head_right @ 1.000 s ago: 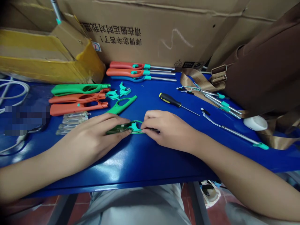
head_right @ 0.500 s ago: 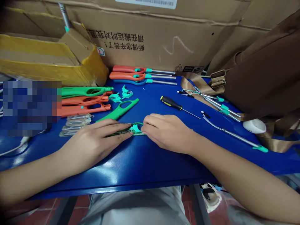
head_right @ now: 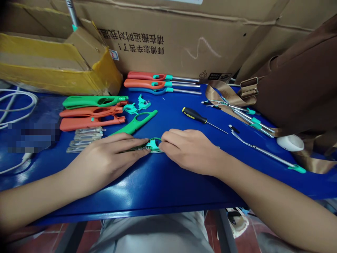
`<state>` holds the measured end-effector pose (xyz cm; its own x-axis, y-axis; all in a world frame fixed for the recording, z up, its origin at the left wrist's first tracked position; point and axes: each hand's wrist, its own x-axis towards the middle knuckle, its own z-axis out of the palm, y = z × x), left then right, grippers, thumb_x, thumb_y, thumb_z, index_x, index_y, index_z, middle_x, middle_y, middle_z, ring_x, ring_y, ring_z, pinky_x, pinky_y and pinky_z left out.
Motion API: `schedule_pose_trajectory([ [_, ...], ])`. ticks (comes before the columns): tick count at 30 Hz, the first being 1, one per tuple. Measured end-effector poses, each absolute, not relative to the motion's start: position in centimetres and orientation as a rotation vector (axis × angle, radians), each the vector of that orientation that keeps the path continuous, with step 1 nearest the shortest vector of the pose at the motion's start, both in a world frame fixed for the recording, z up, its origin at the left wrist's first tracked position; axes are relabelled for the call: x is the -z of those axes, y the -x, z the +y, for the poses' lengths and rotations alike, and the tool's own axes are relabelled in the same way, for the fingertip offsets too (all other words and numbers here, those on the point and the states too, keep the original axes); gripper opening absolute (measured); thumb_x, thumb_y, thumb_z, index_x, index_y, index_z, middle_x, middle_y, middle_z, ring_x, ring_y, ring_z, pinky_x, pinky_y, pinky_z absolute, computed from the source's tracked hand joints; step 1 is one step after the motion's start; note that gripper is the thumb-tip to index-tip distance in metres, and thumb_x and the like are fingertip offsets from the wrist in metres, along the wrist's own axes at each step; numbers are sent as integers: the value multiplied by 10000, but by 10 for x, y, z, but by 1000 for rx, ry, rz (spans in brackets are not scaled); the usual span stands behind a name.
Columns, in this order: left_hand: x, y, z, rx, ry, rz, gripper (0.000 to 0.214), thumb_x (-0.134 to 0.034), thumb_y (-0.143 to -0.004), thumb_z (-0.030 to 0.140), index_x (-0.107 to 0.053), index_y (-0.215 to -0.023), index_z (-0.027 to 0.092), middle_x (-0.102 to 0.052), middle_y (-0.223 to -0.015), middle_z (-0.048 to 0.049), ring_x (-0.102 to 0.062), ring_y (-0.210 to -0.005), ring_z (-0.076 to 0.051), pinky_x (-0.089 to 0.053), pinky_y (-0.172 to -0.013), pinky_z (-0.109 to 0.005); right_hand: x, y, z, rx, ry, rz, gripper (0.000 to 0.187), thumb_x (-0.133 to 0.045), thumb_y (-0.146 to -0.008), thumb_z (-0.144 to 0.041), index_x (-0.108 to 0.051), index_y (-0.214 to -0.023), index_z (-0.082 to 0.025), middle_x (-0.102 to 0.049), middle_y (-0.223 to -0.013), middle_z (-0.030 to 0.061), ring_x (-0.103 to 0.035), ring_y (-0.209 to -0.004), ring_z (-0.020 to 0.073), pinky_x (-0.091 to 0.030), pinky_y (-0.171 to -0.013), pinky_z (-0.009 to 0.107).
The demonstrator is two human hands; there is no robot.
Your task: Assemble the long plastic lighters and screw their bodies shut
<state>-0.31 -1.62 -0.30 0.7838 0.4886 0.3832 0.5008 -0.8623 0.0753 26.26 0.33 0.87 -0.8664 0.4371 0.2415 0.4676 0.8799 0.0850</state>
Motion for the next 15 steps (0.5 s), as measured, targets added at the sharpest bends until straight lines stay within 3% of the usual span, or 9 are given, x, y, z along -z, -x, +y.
schedule_pose_trajectory([
  [15,3,4,-17,609,2933,-819,305,-490,-1043,189,-772,-1146,132,-764,-1187,-112,-689,-957,-262,-619,-858,-389,-7,-262,2,121,651,-2782,274,-453,-1072,-196,-713,-998,-150,-732,-944,65,-637,-815,171,-435,-652,303],
])
